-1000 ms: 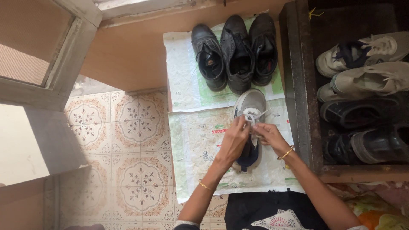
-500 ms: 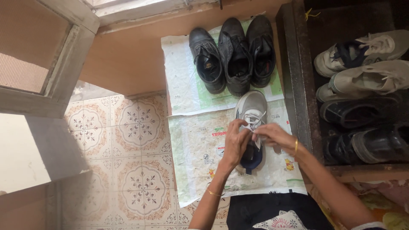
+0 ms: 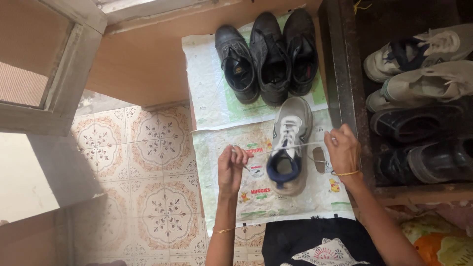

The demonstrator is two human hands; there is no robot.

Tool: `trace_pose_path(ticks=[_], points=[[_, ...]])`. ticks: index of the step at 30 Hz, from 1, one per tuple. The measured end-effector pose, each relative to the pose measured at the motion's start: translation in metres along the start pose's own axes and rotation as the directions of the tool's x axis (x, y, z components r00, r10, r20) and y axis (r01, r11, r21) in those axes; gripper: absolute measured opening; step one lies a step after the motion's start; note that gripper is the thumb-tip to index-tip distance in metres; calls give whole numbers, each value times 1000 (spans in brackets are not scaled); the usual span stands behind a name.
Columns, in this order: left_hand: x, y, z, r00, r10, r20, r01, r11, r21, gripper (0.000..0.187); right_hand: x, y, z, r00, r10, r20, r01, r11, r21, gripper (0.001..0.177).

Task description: The person removes the laces from a grey sneaker, then threads and ties new white laces through the eyelets. Later, the person removes the laces from a black shoe and begins threading new black laces through its eyelets.

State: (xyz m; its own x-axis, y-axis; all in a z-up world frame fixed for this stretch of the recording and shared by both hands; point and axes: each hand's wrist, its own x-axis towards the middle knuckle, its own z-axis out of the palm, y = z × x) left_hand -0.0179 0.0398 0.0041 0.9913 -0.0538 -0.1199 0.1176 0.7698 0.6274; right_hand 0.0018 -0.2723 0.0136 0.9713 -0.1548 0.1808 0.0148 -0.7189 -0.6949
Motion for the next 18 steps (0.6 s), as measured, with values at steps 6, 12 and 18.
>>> trace_pose_path(ticks=[6, 12, 18], points=[[-5, -27, 12, 902, 108, 418, -426, 56, 903, 17, 0, 33, 27, 809, 177, 561, -587, 295, 754, 24], [4, -43, -5, 953, -64, 296, -298, -25, 954, 30, -19, 56, 54, 853, 381, 356, -520, 673, 525, 32], [8, -48, -7, 855, -506, -113, 512, 790, 337, 17, 4, -26, -13, 943, -153, 294, -72, 771, 632, 19]])
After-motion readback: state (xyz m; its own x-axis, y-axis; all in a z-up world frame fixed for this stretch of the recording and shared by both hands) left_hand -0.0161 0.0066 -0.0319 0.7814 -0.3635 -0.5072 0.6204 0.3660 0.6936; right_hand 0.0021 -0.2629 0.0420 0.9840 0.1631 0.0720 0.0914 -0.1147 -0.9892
